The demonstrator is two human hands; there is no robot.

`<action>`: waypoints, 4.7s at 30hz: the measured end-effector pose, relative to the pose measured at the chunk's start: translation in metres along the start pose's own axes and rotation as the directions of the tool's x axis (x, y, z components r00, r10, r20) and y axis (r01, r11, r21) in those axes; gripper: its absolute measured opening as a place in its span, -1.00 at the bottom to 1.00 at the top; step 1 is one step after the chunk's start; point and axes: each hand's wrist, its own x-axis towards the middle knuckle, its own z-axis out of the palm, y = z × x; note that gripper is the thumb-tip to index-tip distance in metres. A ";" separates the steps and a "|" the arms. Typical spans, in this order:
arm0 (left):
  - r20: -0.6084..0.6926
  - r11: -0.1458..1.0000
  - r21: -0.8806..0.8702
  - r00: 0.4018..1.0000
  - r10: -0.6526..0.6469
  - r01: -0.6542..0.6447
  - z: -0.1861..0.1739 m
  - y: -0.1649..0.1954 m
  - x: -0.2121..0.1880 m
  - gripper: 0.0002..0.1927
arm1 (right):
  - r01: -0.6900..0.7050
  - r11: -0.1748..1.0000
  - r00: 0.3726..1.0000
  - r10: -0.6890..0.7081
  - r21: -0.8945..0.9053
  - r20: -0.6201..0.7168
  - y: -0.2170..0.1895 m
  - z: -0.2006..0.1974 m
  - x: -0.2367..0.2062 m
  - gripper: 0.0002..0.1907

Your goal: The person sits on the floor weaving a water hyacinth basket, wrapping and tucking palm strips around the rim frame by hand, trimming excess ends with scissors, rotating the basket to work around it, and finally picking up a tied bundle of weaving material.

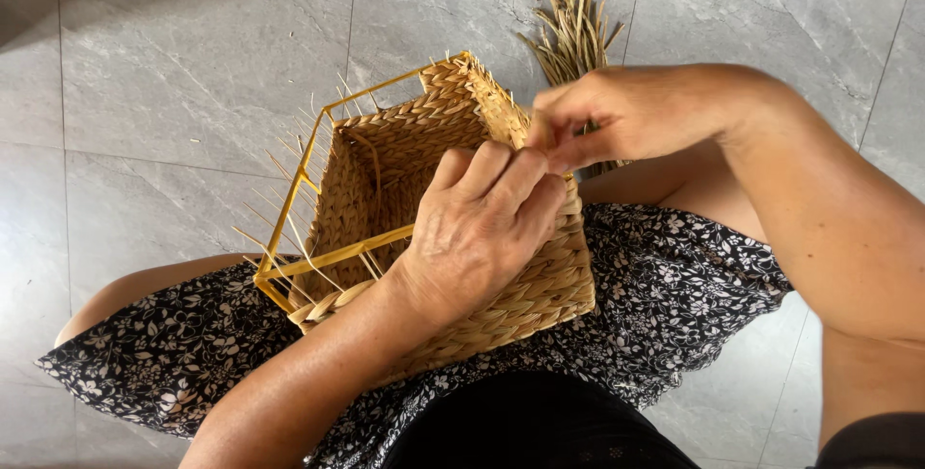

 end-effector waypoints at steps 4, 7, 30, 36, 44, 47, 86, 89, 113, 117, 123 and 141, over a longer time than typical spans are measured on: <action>-0.072 0.964 -0.249 0.991 -0.111 0.090 0.001 -0.004 -0.001 -0.83 | 0.057 0.966 0.853 -0.178 -0.252 -0.490 -0.016 0.007 -0.033 -0.62; -0.023 0.880 -0.457 0.987 -0.159 0.131 -0.005 -0.010 -0.008 -0.82 | 0.111 0.951 0.849 -0.241 -0.288 -0.470 -0.021 0.036 -0.051 -0.56; 0.441 0.590 -0.575 0.823 -0.359 0.566 -0.003 -0.024 0.000 -0.79 | 0.657 0.737 0.395 -0.515 -0.158 -0.761 -0.010 0.127 -0.105 -0.84; 0.500 0.574 -0.561 0.797 -0.339 0.596 -0.001 -0.028 -0.002 -0.83 | 0.742 0.613 0.195 -0.585 -0.272 -0.787 0.021 0.152 -0.164 -0.91; 0.377 0.575 -0.614 0.841 -0.389 0.541 -0.004 -0.023 0.008 -0.90 | 0.900 0.332 0.226 0.198 0.283 -0.954 0.092 0.168 -0.164 -0.79; 0.406 0.567 -0.583 0.814 -0.416 0.581 -0.002 -0.024 0.004 -0.90 | 0.933 -0.017 0.354 0.237 0.360 -0.905 0.074 0.168 -0.149 -0.80; -0.121 0.169 -0.986 0.625 -0.771 0.018 0.057 -0.088 -0.113 -0.85 | 0.718 0.494 0.497 0.130 0.490 -0.858 0.021 0.097 0.049 -0.91; -0.025 0.042 -0.999 0.518 -0.855 0.020 0.094 -0.082 -0.141 -0.85 | 0.598 0.469 0.610 0.260 0.650 -0.748 0.036 0.103 0.070 -0.91; 0.386 0.141 -0.645 0.480 -0.788 0.751 0.066 -0.060 -0.135 -0.81 | 0.309 0.818 0.629 0.206 0.485 -0.749 0.036 0.138 0.077 -0.91; 0.283 0.308 -0.572 0.535 -0.796 0.761 0.068 -0.056 -0.134 -0.79 | 0.235 0.930 0.663 0.058 0.281 -0.746 0.016 0.159 0.075 -0.94; 0.135 0.447 -0.460 0.558 -0.819 0.767 0.075 -0.055 -0.131 -0.74 | 0.227 0.963 0.695 -0.056 0.144 -0.717 0.004 0.164 0.079 -0.90; 0.533 -0.235 -0.837 0.639 -0.555 0.494 0.082 -0.095 -0.158 -0.80 | 0.068 0.837 0.715 -0.420 -0.543 -0.558 -0.014 0.173 0.068 -0.75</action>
